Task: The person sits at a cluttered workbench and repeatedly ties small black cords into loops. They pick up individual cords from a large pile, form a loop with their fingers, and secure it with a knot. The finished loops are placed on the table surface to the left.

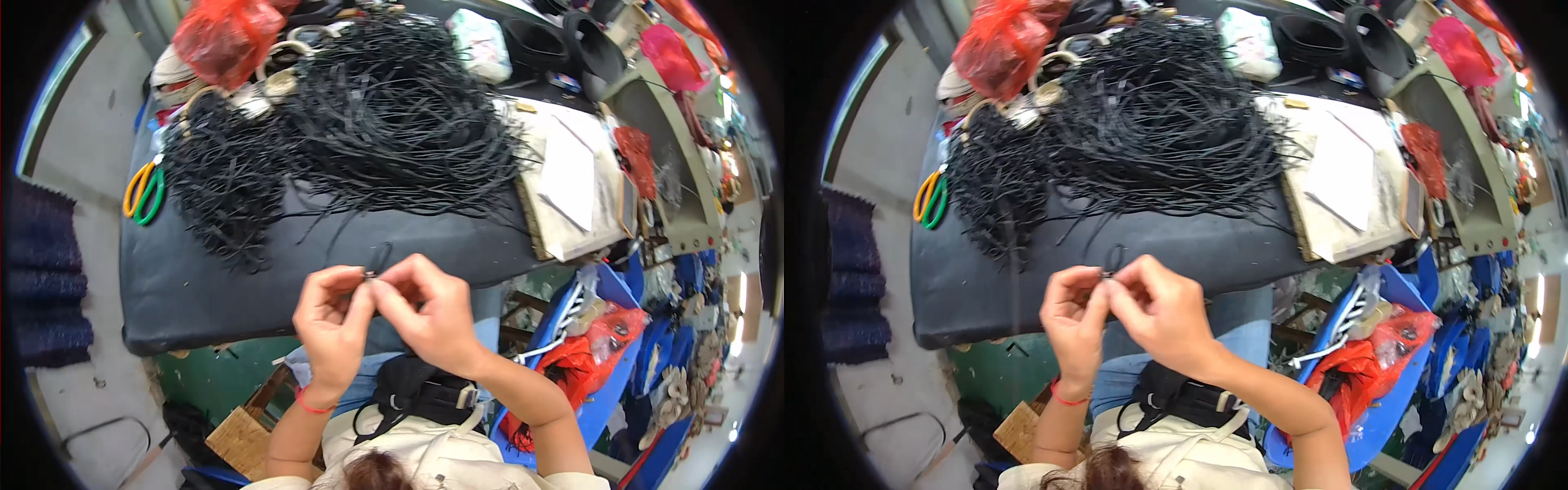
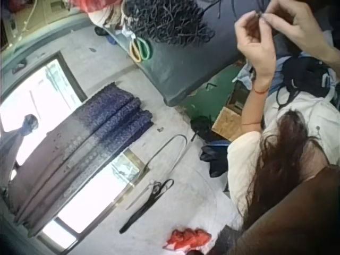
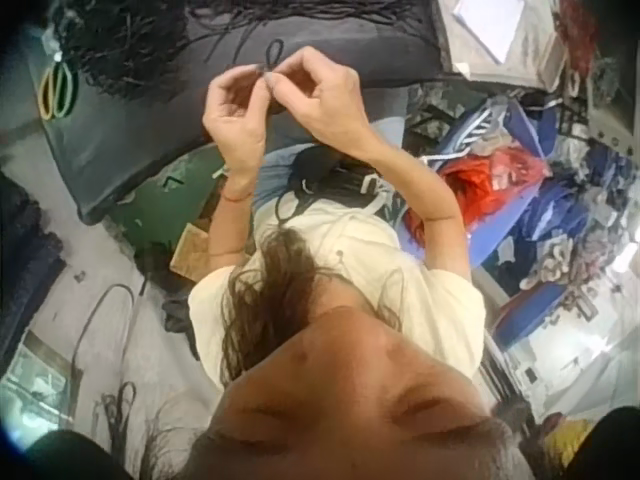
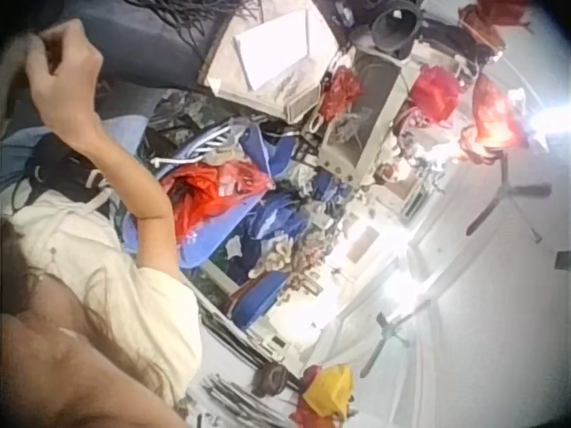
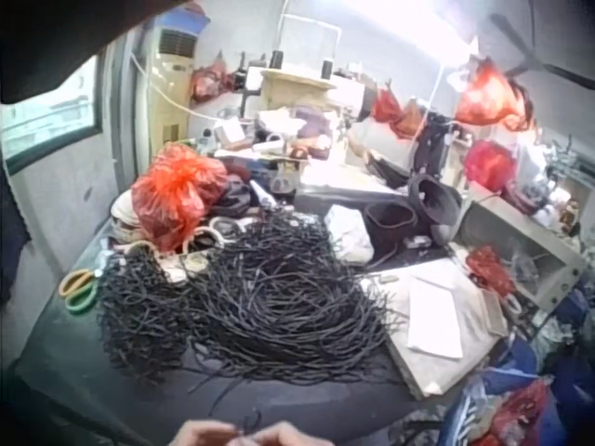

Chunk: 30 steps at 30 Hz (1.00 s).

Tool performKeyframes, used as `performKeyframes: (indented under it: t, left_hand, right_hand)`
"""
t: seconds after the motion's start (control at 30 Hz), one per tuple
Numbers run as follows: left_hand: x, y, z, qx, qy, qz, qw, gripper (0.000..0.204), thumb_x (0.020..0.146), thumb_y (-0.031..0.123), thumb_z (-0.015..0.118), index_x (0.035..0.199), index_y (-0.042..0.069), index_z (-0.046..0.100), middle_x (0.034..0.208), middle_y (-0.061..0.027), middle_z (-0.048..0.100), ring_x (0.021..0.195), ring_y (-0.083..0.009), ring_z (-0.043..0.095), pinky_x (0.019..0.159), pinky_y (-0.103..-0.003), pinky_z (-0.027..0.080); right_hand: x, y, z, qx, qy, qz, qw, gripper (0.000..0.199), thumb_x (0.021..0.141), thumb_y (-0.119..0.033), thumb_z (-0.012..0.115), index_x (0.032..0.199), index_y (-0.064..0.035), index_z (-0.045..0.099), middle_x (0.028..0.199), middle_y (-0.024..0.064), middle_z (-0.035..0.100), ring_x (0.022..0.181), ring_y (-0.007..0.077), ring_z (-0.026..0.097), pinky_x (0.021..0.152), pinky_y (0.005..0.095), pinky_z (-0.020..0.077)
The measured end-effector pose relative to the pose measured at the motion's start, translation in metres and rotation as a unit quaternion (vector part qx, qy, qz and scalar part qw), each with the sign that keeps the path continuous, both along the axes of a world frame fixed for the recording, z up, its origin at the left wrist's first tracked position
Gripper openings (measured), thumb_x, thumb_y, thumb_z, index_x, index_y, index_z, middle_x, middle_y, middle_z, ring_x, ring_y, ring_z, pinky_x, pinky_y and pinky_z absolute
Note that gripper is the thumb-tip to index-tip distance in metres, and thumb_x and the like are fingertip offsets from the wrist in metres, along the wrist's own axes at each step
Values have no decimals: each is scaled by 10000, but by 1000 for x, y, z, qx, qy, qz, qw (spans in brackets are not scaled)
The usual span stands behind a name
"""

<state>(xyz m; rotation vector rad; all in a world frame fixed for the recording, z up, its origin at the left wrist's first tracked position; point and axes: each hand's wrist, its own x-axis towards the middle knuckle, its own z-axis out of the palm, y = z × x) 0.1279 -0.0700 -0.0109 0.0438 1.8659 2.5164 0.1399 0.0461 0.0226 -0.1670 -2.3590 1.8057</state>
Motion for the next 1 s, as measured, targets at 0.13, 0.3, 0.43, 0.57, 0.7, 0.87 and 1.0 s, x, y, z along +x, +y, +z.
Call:
performKeyframes:
  t: [0.13,0.3,0.43,0.57,0.7,0.87,1.0]
  left_hand:
    - [-2,-5,10,-1,-56,-81,995,392,803,-76,588,1143,4,411,894,-73,603,807,-87,563,726,-217,468]
    - [-4,-8,17,-134,-34,-147,979,425,773,-68,606,1147,-8,412,800,-74,634,740,-87,586,688,-212,474]
    - [-2,-10,19,-163,-39,-163,972,459,757,-58,622,1164,-13,415,798,-76,646,729,-77,582,679,-209,474]
    - [-3,-12,19,-178,-44,-174,968,455,759,-42,615,1170,-4,424,816,-83,657,742,-90,603,670,-227,487]
    - [-4,-14,26,-211,-12,-231,950,513,752,-14,610,1217,21,396,883,-112,665,728,-143,635,677,-272,503]
    - [-4,-16,21,-67,-111,-240,962,437,784,17,649,1179,1,461,876,-73,650,728,-76,583,647,-212,486]
    - [-4,-11,13,-56,-154,-257,952,238,810,56,658,1023,-15,580,826,-60,649,689,-69,579,620,-207,483]
  right_hand:
    - [-11,21,0,0,-38,28,999,327,786,-203,691,982,-1,526,708,59,519,556,82,480,496,243,416]
    - [-8,33,-1,35,-18,133,990,134,802,-152,602,851,-27,615,780,100,546,746,232,531,694,333,430]
    - [-6,30,-1,1,-57,121,991,120,799,-142,603,792,-23,603,768,100,552,745,246,532,690,348,425]
    - [-1,35,-4,80,-5,129,988,135,805,-138,609,788,-7,580,711,94,547,675,220,527,619,334,429]
    - [-1,26,-16,-58,-103,59,991,185,880,-173,569,834,5,554,665,39,564,589,65,489,533,235,415]
    - [-2,25,-16,-92,-112,42,989,195,898,-198,556,860,-10,523,663,5,534,592,42,438,527,225,385]
    - [-1,23,-14,-82,-101,34,991,200,906,-203,547,852,-12,521,652,-10,505,579,40,404,515,217,363]
